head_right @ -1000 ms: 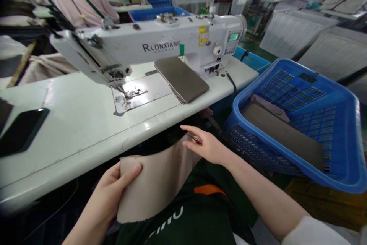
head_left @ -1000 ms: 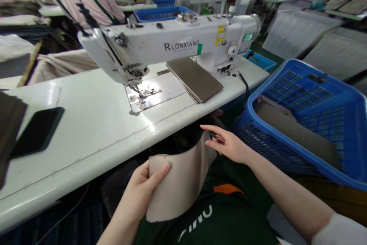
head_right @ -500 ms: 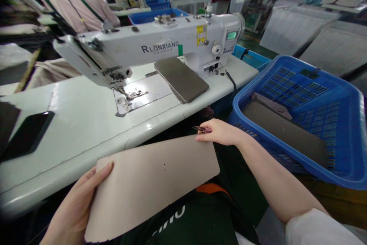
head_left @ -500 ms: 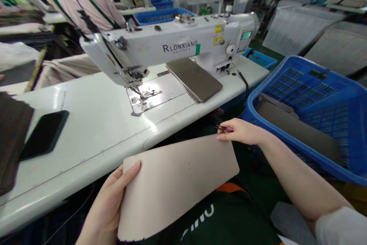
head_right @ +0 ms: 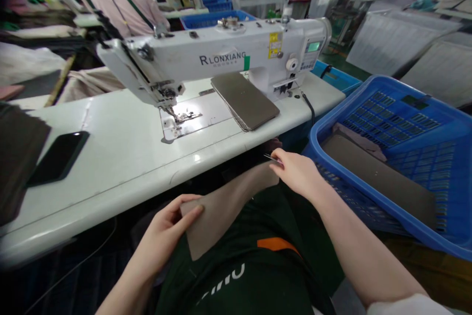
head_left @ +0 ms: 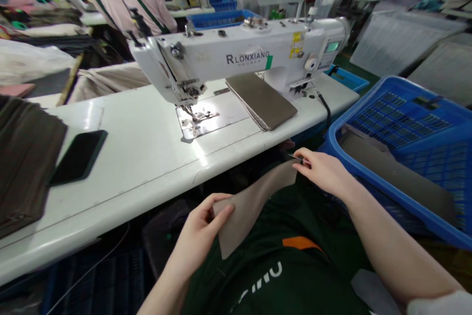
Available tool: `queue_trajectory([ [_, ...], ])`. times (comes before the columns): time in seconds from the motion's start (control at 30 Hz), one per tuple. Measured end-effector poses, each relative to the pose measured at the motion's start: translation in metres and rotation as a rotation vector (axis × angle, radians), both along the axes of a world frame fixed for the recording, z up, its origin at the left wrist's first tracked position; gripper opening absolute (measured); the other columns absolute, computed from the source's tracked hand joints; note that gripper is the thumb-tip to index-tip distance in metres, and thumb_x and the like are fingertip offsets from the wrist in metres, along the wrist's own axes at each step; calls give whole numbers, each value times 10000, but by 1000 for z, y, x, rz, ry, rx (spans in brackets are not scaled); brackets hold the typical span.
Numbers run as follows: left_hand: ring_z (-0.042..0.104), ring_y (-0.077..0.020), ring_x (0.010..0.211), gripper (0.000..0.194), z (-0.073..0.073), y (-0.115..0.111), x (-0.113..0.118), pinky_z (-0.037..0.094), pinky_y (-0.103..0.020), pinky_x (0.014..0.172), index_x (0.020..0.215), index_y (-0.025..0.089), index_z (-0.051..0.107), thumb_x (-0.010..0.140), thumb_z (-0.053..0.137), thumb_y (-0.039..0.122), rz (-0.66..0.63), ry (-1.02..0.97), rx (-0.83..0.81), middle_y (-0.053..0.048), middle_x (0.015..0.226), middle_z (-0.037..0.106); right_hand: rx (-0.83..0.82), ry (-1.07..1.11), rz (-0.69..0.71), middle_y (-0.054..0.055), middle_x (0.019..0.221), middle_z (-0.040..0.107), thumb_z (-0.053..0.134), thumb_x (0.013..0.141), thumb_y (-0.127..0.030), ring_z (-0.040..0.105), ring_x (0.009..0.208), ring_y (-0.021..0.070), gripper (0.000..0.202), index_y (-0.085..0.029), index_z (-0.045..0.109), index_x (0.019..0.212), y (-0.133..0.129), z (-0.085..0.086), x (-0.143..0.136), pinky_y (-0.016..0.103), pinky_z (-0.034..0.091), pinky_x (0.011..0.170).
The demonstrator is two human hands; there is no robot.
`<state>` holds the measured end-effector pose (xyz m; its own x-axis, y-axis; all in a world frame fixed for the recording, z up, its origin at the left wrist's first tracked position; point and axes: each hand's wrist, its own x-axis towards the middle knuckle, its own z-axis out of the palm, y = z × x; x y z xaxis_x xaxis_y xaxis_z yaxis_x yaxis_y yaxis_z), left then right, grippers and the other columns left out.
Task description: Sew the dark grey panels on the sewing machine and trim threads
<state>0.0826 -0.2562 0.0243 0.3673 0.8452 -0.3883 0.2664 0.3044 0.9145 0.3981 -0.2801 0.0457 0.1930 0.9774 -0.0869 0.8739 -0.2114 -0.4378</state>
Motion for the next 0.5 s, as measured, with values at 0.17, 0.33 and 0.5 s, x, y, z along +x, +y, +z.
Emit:
queue_trajectory([
  [0.17, 664, -199, 865, 315, -6, -6, 6, 511, -253, 711, 1134, 237, 636, 876, 615, 417, -100, 34, 93, -26, 990, 716, 29, 654, 148, -16, 796, 586, 560, 915, -316, 533, 719, 114, 131, -193, 600, 890, -24, -4, -71, 214, 395, 640],
  [0.33, 652, -210, 1049, 295, -3, -13, 8, 509, -279, 879, 1178, 262, 636, 913, 574, 378, -179, 109, 256, -22, 1168, 692, 45, 788, 162, -20, 849, 618, 591, 893, -250, 539, 734, 107, 69, -191, 622, 911, -32, -7, -114, 214, 403, 667],
  [0.5, 619, -182, 1136, 310, -7, -20, 7, 479, -281, 975, 1249, 298, 594, 947, 525, 318, -241, 167, 413, 2, 1252, 658, 66, 774, 124, -33, 798, 604, 588, 898, -244, 503, 679, 90, 73, -188, 621, 865, -32, -11, -121, 206, 378, 625],
])
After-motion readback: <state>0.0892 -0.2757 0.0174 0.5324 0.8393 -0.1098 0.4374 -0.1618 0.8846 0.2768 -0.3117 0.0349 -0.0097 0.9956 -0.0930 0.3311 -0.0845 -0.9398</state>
